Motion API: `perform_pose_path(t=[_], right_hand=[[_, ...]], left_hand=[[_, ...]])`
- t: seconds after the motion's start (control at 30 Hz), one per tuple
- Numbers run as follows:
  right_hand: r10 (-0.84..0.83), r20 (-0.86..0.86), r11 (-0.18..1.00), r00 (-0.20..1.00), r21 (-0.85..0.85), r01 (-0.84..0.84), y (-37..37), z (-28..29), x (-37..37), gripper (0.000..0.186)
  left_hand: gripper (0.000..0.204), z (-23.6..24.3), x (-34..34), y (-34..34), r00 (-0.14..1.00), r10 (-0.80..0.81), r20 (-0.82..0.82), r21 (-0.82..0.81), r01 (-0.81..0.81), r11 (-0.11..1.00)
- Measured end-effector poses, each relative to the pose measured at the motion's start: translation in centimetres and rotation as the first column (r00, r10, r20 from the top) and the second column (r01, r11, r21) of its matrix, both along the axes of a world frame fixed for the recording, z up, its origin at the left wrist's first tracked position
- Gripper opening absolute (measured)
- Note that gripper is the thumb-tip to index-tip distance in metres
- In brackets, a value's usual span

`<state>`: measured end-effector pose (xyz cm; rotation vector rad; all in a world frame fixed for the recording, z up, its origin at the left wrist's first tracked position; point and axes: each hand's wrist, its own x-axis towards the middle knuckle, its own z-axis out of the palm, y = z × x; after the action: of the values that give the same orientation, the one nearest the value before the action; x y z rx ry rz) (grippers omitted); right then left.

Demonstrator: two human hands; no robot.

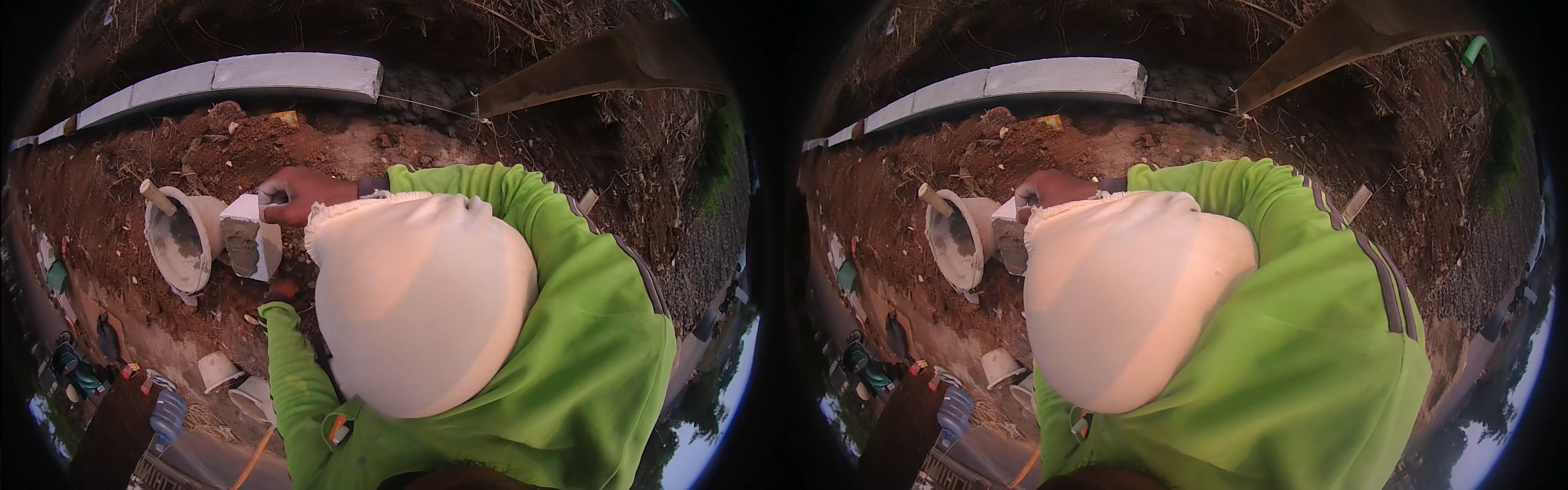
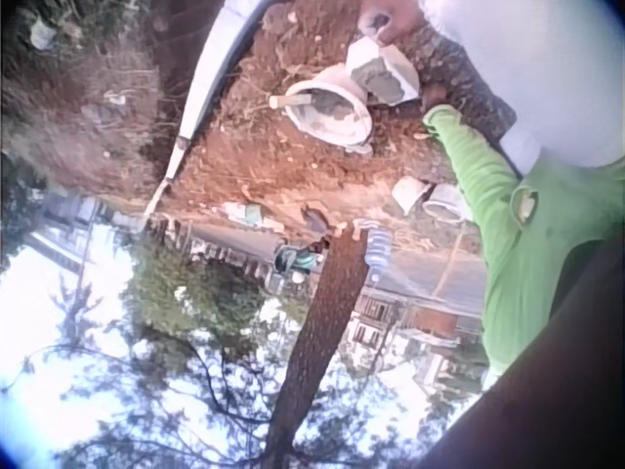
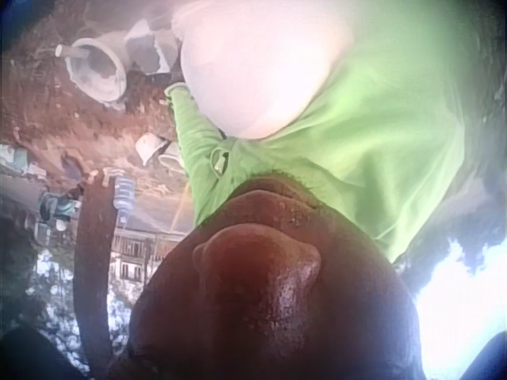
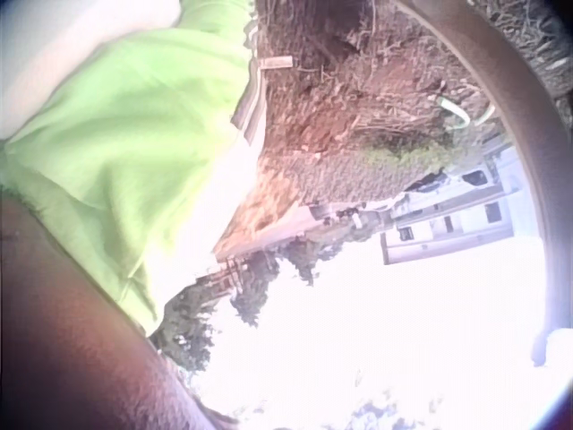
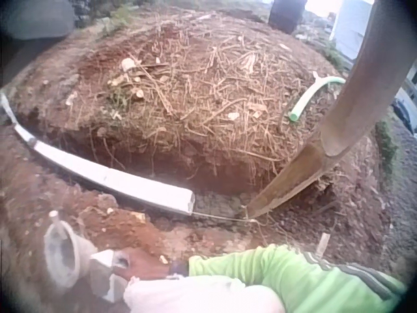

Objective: The person applies mortar to a concrete block using a trowel and places it in a row along a dirt trench, tapping it into alignment with a hammer.

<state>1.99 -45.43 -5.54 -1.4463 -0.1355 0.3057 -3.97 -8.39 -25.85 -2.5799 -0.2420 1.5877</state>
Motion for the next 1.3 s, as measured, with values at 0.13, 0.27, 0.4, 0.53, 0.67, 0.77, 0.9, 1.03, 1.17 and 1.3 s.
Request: perform_pose_path(t=[0.13, 0.27, 0.4, 0.53, 0.67, 0.77, 0.9, 1.03, 1.17, 1.3], right_hand=[[0.085, -0.057, 0.995, 0.995, -0.041, -0.087, -0.5, 1.6, 0.2, 0.024], [0.148, -0.177, 0.988, 0.973, -0.011, -0.153, 0.3, 3.3, 0.6, 0.017], [0.015, -0.166, 0.998, 0.986, 0.063, -0.005, -2.9, 2.4, 0.8, 0.015], [0.073, -0.062, 0.997, 0.995, -0.027, -0.075, -2.7, 3.2, 2.0, 0.016], [0.204, -0.084, 0.978, 0.975, -0.013, -0.206, -1.0, 5.2, 3.0, 0.017], [0.220, -0.005, 0.967, 0.976, -0.133, -0.218, -2.8, 8.2, 3.9, 0.014], [0.302, 0.102, 0.923, 0.948, -0.280, -0.264, -2.3, 12.1, 4.8, 0.016], [0.279, 0.141, 0.955, 0.950, -0.141, -0.260, -1.2, 14.6, 4.1, 0.019], [0.351, 0.027, 0.933, 0.936, -0.094, -0.347, -0.4, 14.0, 0.4, 0.019], [0.456, -0.059, 0.872, 0.888, -0.169, -0.459, -0.8, 13.6, -0.7, 0.017]], left_hand=[[0.042, 1.3, 0.0, 0.4, 1.000, 0.016, -0.012, -0.078, -0.017, 0.997], [0.033, 5.0, 0.0, 3.4, 0.998, -0.054, -0.034, -0.198, 0.047, 0.979], [0.030, 8.8, 6.7, 4.5, 0.883, -0.466, 0.057, -0.259, 0.464, 0.847], [0.032, 16.4, 8.0, 12.3, 0.976, -0.189, 0.106, -0.137, 0.202, 0.970], [0.038, 18.0, 1.8, 23.9, 0.942, -0.269, 0.201, 0.015, 0.272, 0.962], [0.047, 20.6, 3.2, 18.4, 0.967, 0.117, 0.226, 0.033, -0.128, 0.991], [0.054, 23.2, -1.7, 14.2, 0.532, 0.846, 0.041, -0.367, -0.780, 0.508], [0.070, 20.8, -1.8, 17.5, 0.350, 0.934, -0.075, -0.555, -0.793, 0.252], [0.072, 23.2, 1.0, 14.4, 0.383, 0.920, 0.082, -0.728, -0.607, 0.318], [0.072, 24.5, 1.7, 12.2, 0.504, 0.864, 0.022, -0.718, -0.593, 0.364]])
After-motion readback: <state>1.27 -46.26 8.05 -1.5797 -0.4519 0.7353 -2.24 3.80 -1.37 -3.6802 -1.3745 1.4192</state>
